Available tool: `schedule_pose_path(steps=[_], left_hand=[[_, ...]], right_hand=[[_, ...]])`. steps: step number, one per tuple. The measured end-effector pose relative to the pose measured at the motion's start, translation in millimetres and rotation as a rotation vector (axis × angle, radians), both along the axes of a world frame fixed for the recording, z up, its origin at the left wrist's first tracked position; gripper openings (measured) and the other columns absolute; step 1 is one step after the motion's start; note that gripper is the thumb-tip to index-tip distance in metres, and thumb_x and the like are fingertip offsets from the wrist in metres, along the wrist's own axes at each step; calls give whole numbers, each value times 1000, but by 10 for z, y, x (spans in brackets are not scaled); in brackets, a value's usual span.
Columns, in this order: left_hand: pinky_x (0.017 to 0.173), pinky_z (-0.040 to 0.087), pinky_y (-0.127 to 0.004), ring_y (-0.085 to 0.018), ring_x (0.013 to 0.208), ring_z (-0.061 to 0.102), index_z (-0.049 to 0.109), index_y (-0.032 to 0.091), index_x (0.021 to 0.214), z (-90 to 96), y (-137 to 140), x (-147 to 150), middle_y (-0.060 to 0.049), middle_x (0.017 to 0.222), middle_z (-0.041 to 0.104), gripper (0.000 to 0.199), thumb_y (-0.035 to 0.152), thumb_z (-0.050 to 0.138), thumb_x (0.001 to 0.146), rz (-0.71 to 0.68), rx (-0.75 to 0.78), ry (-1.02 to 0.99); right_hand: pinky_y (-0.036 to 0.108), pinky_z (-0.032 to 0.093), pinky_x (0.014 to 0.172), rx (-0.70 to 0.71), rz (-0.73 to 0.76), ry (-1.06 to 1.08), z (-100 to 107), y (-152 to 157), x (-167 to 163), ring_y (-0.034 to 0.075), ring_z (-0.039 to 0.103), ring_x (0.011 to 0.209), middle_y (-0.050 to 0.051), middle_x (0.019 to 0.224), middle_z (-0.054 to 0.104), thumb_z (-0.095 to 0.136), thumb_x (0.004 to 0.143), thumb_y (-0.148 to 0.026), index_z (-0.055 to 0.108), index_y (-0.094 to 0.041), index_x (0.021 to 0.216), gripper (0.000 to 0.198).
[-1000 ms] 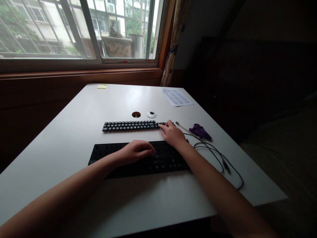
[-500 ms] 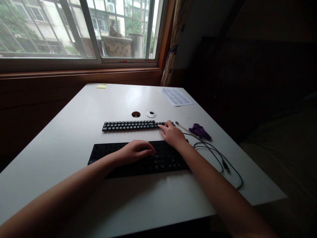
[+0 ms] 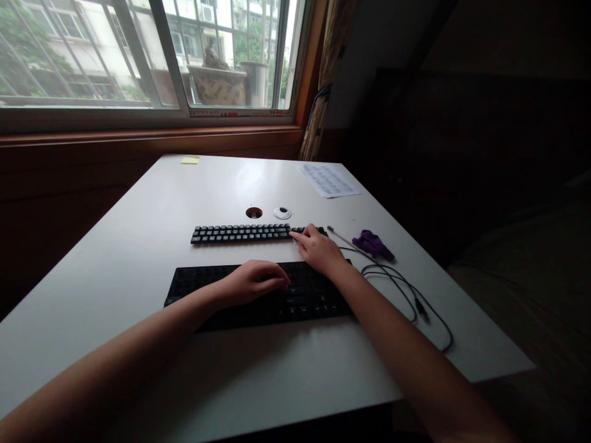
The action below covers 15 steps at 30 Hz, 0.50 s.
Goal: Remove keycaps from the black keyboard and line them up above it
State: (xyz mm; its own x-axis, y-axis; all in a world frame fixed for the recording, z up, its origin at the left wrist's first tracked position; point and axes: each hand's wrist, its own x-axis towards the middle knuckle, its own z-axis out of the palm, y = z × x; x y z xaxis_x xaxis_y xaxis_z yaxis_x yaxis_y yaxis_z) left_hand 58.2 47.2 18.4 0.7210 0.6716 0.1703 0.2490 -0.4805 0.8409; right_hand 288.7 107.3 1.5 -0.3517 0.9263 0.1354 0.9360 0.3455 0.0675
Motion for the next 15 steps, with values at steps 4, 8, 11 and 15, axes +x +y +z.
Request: schedule_pose_path(steps=[4,8,11,15], left_hand=[[81,50,-25,-17,88,67,71,16,100,14,-2,1,-7,95,74,27,35,53,97,1,-1,8],[81,50,-25,-16,88,67,71,16,101,15,-4,2,-6,95,74,26,35,53,97,2,-4,8],[81,49,-24,-16,88,67,70,16,100,3,0,2,-6,95,74,25,34,53,97,-1,-2,9],[81,49,-24,-16,88,67,70,16,101,-4,8,3,-6,95,73,24,32,52,97,-3,2,12]], right_hand=[[30,47,76,-5,1,-10,-1,4,-3,20,63,90,7,123,50,41,97,-33,48,-37,142,46],[30,47,75,-3,1,-7,1,-1,2,20,63,90,7,123,50,41,97,-33,49,-37,142,46],[29,47,74,-4,-3,-6,11,-13,0,20,63,90,7,123,50,41,97,-33,49,-37,141,45],[29,47,75,-1,9,2,27,-21,-1,20,63,90,8,123,51,41,97,-33,48,-36,143,46]])
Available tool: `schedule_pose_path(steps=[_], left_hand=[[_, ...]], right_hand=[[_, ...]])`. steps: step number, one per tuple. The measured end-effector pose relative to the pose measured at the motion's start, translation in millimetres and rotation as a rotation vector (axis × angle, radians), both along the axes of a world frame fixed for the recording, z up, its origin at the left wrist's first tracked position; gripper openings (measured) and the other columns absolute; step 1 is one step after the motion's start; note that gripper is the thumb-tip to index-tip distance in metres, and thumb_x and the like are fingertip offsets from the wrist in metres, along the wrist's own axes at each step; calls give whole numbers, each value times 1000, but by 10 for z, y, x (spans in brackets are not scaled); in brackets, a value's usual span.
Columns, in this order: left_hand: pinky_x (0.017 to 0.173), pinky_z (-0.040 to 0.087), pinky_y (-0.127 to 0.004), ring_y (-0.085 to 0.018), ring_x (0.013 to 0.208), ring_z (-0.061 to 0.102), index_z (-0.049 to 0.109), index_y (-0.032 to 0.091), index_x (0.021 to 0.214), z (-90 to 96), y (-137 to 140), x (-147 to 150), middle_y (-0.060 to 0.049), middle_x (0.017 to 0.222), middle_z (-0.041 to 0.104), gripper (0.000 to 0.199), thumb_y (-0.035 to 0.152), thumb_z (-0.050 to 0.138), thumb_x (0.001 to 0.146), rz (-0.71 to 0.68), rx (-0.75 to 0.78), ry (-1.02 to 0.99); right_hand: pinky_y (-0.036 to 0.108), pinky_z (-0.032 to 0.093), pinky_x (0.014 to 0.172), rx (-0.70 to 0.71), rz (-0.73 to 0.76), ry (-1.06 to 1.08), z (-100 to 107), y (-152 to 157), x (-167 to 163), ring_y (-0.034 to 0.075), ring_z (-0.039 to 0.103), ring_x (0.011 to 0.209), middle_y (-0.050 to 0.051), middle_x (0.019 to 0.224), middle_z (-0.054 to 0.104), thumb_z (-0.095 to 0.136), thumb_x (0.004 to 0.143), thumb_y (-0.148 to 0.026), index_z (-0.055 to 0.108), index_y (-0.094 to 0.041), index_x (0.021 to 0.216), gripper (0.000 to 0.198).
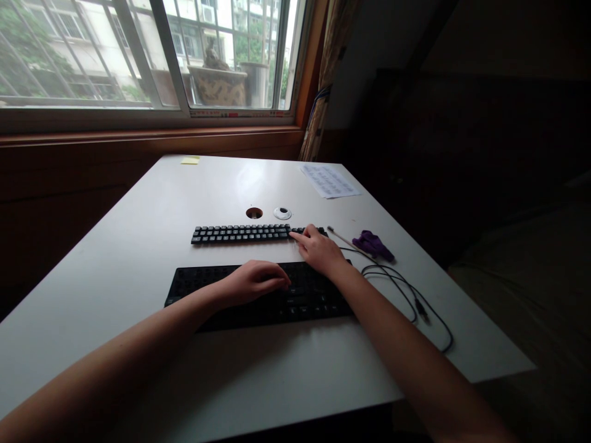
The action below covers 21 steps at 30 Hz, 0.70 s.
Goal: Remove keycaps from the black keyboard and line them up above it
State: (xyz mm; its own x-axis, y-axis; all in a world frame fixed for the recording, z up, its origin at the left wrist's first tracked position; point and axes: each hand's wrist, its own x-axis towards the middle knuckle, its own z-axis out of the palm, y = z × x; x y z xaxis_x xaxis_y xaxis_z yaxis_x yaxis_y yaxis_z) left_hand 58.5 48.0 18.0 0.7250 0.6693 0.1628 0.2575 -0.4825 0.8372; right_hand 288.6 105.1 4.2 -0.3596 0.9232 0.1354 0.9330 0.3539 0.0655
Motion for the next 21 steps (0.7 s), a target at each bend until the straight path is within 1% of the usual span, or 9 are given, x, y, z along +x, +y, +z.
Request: schedule_pose_path(steps=[5,9,13,21], left_hand=[[80,49,-24,-16,88,67,70,15,100,15,-2,3,-6,94,73,24,31,53,97,-3,3,2],[80,49,-23,-15,88,67,70,15,100,16,-11,4,-5,95,73,23,30,53,97,-1,2,1],[81,48,-23,-16,88,67,70,15,100,2,-15,1,-6,95,73,23,30,53,97,-2,-3,2],[81,48,-23,-15,89,67,70,16,101,-11,-1,-7,-5,96,73,23,30,53,97,-10,11,-8]], right_hand=[[29,47,77,-8,18,10,14,14,-32,21,62,92,8,123,50,42,96,-31,48,-35,143,47],[29,47,78,-36,25,27,23,9,-128,21,62,95,8,123,50,41,97,-34,48,-35,142,46],[31,48,78,-24,18,41,13,-5,-215,22,62,95,8,122,51,41,97,-35,49,-34,141,45],[32,49,76,-23,11,38,-31,8,-210,22,63,93,8,122,51,43,96,-35,51,-34,139,44]])
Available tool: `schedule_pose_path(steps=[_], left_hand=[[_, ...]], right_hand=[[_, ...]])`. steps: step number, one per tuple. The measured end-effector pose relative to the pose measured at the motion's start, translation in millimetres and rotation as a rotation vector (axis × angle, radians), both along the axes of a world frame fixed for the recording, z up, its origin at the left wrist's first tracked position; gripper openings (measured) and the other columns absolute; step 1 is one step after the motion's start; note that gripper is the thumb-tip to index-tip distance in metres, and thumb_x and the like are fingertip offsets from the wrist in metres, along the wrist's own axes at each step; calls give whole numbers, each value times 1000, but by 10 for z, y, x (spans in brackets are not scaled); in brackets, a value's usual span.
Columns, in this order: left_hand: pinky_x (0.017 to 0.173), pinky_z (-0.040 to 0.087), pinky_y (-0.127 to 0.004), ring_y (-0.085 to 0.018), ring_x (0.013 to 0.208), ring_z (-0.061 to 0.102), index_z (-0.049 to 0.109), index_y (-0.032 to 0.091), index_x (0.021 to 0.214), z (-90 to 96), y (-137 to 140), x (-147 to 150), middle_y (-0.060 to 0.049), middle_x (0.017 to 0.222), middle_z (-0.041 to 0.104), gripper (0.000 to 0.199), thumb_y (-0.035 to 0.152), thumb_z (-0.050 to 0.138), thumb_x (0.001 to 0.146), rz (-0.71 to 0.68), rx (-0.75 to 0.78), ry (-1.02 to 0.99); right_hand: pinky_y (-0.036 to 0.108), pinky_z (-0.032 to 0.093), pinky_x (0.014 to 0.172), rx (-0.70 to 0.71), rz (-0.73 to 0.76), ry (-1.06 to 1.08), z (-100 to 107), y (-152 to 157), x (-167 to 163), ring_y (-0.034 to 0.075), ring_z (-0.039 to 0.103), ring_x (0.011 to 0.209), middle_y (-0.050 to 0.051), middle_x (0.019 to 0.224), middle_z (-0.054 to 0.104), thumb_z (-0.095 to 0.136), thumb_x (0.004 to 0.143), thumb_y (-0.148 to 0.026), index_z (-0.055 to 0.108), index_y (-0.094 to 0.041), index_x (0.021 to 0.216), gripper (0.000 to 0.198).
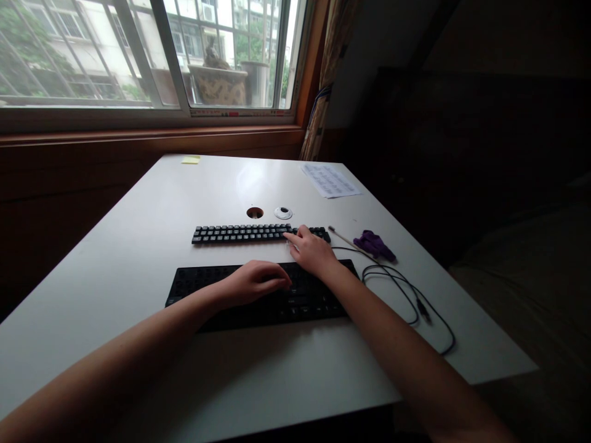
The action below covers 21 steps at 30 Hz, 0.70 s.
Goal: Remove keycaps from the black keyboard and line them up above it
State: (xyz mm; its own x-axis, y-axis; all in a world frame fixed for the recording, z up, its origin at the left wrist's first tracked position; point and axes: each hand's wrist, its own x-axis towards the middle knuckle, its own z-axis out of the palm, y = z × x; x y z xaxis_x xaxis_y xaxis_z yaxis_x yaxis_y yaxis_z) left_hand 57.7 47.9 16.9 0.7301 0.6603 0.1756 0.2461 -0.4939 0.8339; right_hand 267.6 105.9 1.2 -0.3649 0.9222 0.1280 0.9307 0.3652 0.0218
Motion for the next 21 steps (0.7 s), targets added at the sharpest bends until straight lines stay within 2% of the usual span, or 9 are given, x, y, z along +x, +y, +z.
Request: schedule_pose_path(steps=[11,21], left_hand=[[81,49,-23,-15,88,67,70,15,100,17,-12,8,-5,95,73,24,31,52,97,7,-3,7],[79,48,-22,-15,87,67,70,15,99,-3,4,5,-5,94,73,23,30,53,97,8,-1,0]], right_hand=[[32,48,78,-2,3,11,-4,-2,-2,22,62,95,8,122,51,45,95,-35,52,-33,138,43],[30,48,75,79,7,60,8,-7,26,21,62,90,8,117,54,46,95,-33,52,-31,138,44]])
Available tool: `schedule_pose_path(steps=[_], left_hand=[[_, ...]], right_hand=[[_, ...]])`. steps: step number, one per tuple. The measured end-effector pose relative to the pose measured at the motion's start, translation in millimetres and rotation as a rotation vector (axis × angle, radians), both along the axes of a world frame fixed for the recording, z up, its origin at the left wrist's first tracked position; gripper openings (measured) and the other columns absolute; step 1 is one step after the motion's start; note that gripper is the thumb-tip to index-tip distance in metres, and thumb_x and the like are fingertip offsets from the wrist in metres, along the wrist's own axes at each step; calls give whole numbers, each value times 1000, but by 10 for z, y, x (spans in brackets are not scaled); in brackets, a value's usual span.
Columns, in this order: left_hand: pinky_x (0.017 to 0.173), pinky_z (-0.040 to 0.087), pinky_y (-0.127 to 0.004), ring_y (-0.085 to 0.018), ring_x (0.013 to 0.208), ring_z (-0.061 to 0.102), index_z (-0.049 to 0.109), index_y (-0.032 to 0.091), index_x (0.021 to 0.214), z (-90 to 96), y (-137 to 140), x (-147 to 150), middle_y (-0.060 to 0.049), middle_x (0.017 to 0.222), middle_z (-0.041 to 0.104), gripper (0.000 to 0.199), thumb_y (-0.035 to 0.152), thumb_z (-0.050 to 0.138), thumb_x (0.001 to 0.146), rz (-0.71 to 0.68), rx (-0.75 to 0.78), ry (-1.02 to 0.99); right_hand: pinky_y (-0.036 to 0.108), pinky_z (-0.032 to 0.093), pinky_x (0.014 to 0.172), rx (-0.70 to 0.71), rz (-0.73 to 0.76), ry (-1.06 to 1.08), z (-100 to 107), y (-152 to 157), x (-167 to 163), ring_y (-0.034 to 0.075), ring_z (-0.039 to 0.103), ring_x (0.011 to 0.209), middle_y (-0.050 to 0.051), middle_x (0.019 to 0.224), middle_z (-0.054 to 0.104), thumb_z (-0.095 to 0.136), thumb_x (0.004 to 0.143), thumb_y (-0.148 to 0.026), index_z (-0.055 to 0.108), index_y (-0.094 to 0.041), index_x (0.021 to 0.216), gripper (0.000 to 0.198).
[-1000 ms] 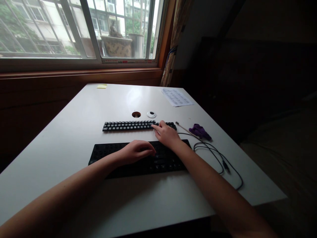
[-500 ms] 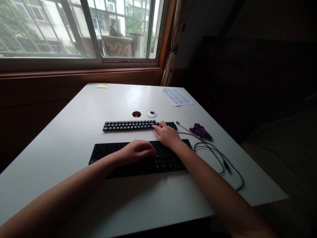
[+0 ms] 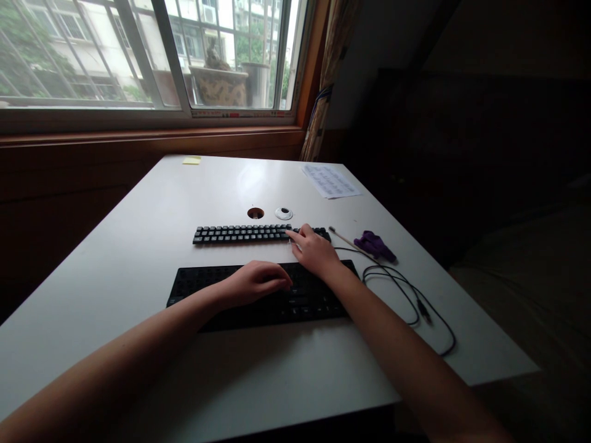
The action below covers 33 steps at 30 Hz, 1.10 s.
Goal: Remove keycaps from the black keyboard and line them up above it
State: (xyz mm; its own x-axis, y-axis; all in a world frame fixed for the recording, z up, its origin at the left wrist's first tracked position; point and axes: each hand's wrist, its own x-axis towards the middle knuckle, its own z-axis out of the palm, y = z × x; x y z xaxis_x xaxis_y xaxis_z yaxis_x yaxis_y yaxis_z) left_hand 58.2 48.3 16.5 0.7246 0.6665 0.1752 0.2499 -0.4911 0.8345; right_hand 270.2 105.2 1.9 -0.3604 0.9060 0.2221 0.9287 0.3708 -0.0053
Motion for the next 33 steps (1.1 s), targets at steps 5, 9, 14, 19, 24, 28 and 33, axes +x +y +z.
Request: schedule_pose_path(steps=[5,9,14,19,24,28,33], left_hand=[[80,48,-22,-15,88,67,70,16,100,-3,-3,-5,-5,95,73,22,30,54,96,4,-8,-4],[80,49,-23,-15,88,67,70,16,100,3,-7,-11,-5,95,73,23,31,53,96,-2,-13,-3],[80,49,-24,-16,89,67,70,16,100,12,-10,-11,-6,95,73,24,32,53,96,4,-14,5],[81,49,-24,-16,89,67,70,17,100,12,-5,-12,-5,95,73,23,32,53,97,6,-14,12],[81,49,-24,-15,89,66,70,17,100,-7,0,-17,-5,95,73,23,31,53,97,8,-3,22],[80,48,-23,-15,89,66,70,17,100,-9,-2,-18,-5,95,73,22,30,53,96,12,0,21],[81,48,-23,-15,89,66,70,17,100,-4,-4,-17,-5,95,73,22,31,53,96,15,2,24]], right_hand=[[30,48,79,142,-25,151,101,34,246,21,61,89,9,108,55,43,96,-30,57,-23,133,41],[31,49,79,211,-63,227,125,101,574,21,61,87,9,105,56,48,92,-30,63,-19,125,38],[30,49,83,190,-142,256,53,128,928,20,61,88,8,101,58,48,89,-24,69,-19,115,34],[31,47,89,149,-200,292,-44,69,1164,20,62,91,8,100,61,47,88,-21,69,-19,116,35],[31,47,91,90,-175,322,-146,51,1229,21,62,96,7,100,63,49,89,-24,70,-19,115,34],[29,48,86,58,-152,305,-167,57,1125,19,63,89,6,101,62,52,90,-30,68,-22,121,35],[28,47,81,89,-150,269,-144,82,996,19,63,89,5,104,63,54,91,-33,68,-25,121,34]])
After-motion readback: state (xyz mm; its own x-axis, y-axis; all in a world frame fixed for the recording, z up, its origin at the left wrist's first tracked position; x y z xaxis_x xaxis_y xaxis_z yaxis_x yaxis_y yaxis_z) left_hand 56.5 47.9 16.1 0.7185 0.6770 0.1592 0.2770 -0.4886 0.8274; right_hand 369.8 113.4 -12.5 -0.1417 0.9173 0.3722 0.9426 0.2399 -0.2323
